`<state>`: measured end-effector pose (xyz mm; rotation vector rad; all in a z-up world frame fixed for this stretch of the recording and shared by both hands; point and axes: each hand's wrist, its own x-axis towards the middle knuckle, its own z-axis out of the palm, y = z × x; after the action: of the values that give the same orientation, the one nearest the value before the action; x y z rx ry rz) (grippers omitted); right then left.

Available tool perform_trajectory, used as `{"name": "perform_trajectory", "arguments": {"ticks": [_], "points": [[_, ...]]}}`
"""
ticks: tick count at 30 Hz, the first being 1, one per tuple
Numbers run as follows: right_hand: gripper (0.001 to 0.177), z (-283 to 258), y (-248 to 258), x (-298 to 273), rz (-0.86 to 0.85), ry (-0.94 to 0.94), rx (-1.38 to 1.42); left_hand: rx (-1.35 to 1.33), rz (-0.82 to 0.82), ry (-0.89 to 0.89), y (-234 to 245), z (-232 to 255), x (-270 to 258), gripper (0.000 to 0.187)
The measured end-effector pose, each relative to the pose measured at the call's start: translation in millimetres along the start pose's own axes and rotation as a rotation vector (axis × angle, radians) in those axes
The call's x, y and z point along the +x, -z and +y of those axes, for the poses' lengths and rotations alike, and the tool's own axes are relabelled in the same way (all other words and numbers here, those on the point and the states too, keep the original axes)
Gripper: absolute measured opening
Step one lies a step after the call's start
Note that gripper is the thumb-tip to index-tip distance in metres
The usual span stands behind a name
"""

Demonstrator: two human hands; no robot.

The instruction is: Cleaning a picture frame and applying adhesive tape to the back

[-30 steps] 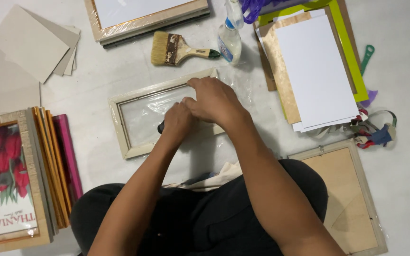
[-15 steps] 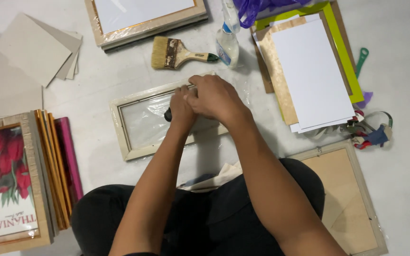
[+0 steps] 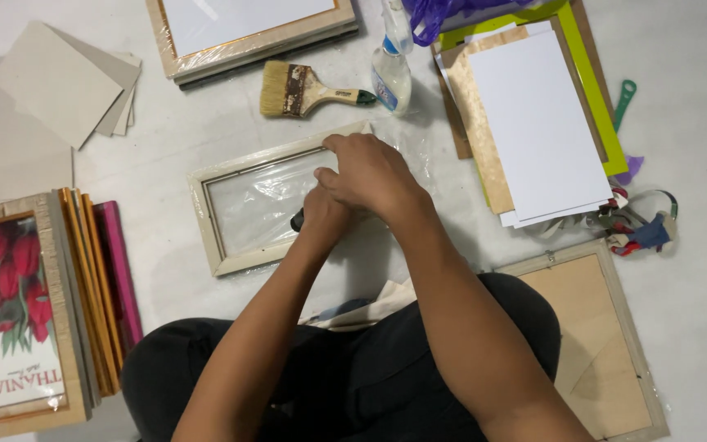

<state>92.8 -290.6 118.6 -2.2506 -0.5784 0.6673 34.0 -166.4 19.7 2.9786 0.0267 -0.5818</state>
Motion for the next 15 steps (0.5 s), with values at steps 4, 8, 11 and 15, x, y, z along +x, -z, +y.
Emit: {"name": "perform_trajectory", "arguments": {"ticks": [4,8,11,15], "points": [[0.057,1.3,10.2,-0.7,0.015,-0.027,0.019,0.016,-0.006,0.003,-24.6,-16.3,43.5,0.036],[0.056,-3.9,21.4,-8.7,0.041,-0.019,0.057,0.037,-0.007,0.019,-45.8,-28.6,89.9,0.039],[0.056,-0.4,21.3,-7.8,0.065,0.003,0.083,0.061,0.003,0.037,-61.8,-35.9,107.8,0.042],[0.057,9.6,15.3,-1.5,0.079,0.03,0.074,0.091,0.027,0.064,-84.0,-45.5,107.7,0.044]]}}
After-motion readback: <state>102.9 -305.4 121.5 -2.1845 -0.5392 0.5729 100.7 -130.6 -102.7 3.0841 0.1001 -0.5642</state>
